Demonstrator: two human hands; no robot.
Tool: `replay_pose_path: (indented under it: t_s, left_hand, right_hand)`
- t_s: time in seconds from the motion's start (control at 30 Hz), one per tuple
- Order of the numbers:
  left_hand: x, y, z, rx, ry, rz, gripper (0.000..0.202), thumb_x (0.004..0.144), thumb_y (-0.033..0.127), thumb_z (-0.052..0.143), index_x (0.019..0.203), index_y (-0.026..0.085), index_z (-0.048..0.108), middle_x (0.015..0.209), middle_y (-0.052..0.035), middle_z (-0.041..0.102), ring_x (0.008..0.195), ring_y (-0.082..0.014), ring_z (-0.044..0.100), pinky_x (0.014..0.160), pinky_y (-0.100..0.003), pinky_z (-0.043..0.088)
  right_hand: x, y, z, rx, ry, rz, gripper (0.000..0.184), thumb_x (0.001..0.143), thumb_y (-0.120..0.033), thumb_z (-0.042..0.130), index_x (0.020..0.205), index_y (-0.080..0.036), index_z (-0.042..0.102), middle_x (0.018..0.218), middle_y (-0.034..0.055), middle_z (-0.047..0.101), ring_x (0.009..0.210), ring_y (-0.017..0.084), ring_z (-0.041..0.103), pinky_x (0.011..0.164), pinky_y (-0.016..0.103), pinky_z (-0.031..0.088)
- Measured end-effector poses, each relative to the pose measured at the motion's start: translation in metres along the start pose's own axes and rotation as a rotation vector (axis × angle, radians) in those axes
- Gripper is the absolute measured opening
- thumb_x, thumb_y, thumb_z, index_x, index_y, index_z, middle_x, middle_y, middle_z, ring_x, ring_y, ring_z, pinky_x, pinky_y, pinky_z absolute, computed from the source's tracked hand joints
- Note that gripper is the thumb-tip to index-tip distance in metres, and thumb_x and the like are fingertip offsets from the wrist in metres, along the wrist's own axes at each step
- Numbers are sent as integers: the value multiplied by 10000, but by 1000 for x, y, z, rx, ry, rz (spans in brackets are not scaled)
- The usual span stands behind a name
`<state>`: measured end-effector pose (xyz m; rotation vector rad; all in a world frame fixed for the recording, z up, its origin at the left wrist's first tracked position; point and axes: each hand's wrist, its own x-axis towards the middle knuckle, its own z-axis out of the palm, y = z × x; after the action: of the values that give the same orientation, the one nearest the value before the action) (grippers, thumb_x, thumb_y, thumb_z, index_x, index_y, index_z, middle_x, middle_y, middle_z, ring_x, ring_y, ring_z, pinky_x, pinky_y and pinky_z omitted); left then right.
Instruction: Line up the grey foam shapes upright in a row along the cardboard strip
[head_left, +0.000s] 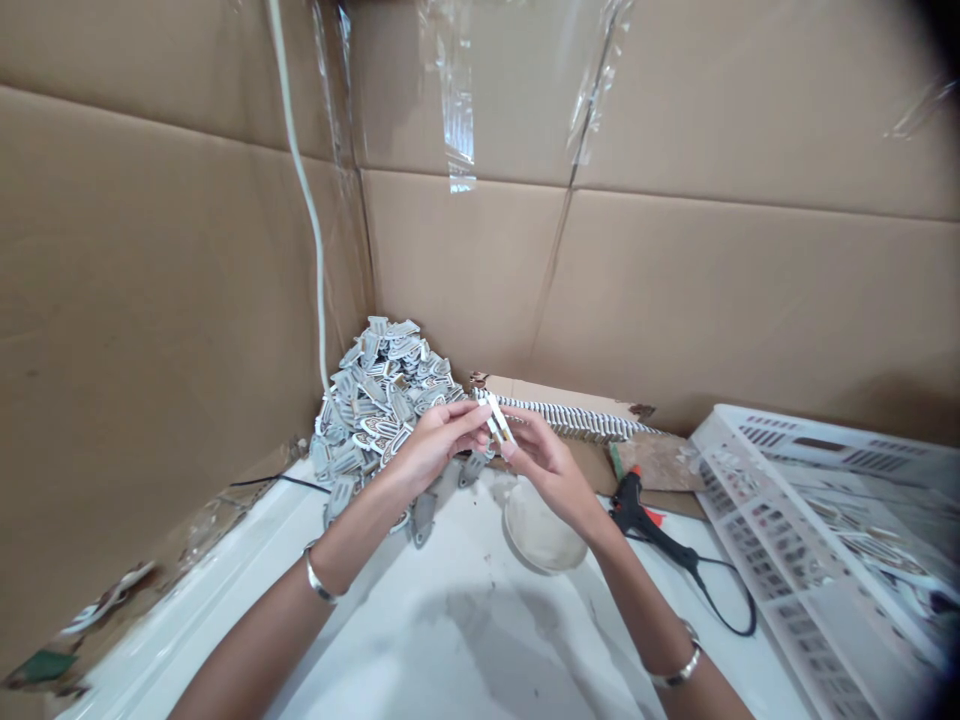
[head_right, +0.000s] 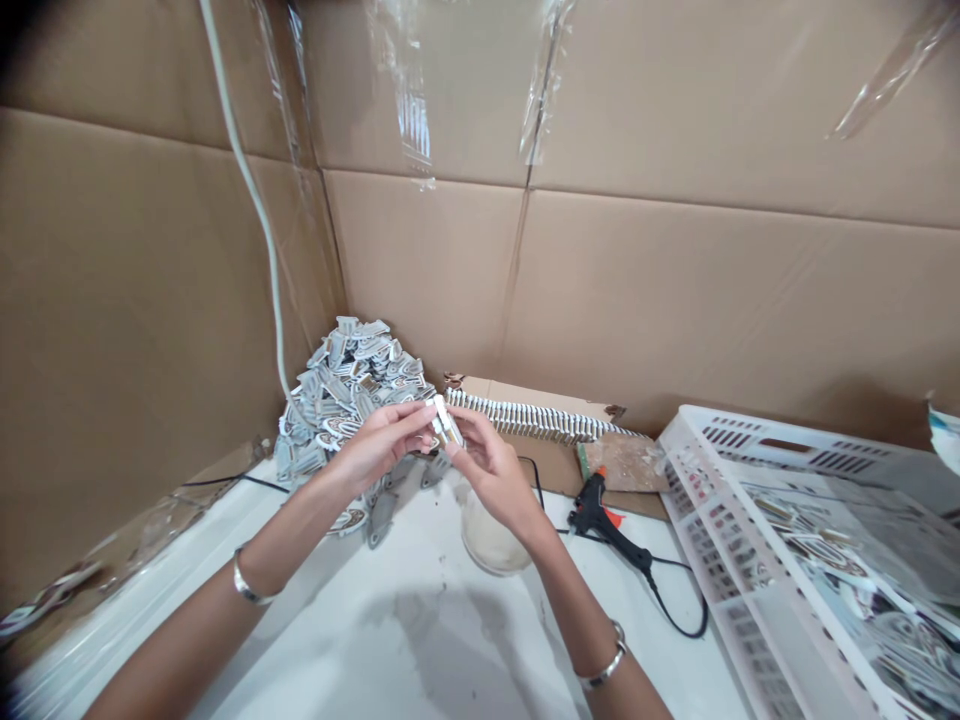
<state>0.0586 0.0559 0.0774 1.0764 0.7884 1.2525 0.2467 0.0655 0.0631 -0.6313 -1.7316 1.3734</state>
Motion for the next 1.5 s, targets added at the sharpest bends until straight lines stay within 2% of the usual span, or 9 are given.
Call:
replay_pose_path:
  t_s: [0.2,0.43,0.57,0.73,0.9,1.07,1.23,1.37,1.5]
  left_hand:
    - [1,-2,1,24,27,-3,316,801,411,769,918,120,731,738,-16,635,634,-81,579,616,-186,494]
    - [3,-2,-1,78,38,-12,376,778,436,781,990,128,737,841,-49,697,680,-98,611,673,-218,523]
    - [0,1,0,271,64,23,439,771,463,770,1068,143,721,944,-75,726,760,-146,653,707,-254,518]
    - [0,-4,3,501,69,55,418,760,524,738,893,129,725,877,-88,730,785,-188,659,708,-275,494]
    - [3,-11,2,437,88,-9,406,672,504,802,788,123,719,792,-64,721,714,-165,637,670,-259,466]
    - [3,-15,6,297,136,-26,442,604,469,859,862,128,748,807,-64,728,701,-153,628,657,-250,462]
    - [1,-17,12,220,168,-49,460,531,454,899,826,133,753,779,-59,721,692,-145,621,645,-236,459]
    - [1,-19,12,291,172,-58,438,547,478,880,793,141,748,750,-38,706,665,-129,597,629,-226,445]
    - [1,-20,11,544,156,33,411,617,522,821,786,157,738,785,-40,702,736,-171,607,680,-259,457]
  right_hand:
    - [4,5,-3,97,15,122,495,851,-405,695,1284,-236,524,1348,138,602,1210,256,604,999,427,492]
    - [5,3,-2,158,70,241,533,761,-404,771,1203,-201,555,1095,107,713,943,216,688,794,349,517]
    - [6,4,0,283,121,234,497,737,-406,794,1146,-208,592,1041,85,727,901,209,696,794,347,516]
    - [6,10,5,319,149,218,479,738,-374,805,1132,-227,576,1039,61,731,925,189,689,793,315,523]
    - [7,16,11,243,162,217,511,737,-370,797,1160,-230,547,1096,74,722,944,201,685,797,331,542]
    - [7,14,9,196,138,189,536,740,-374,790,1174,-226,511,1102,82,723,923,198,697,785,331,554]
    - [4,14,5,43,114,135,588,729,-363,802,1193,-224,469,1112,94,722,985,215,702,873,362,551]
    - [1,10,6,-189,105,75,514,772,-368,757,1174,-234,467,1070,63,723,957,214,702,844,345,546]
    - [-2,2,9,-355,97,94,350,816,-351,705,1060,-238,481,940,18,708,863,205,690,763,310,527]
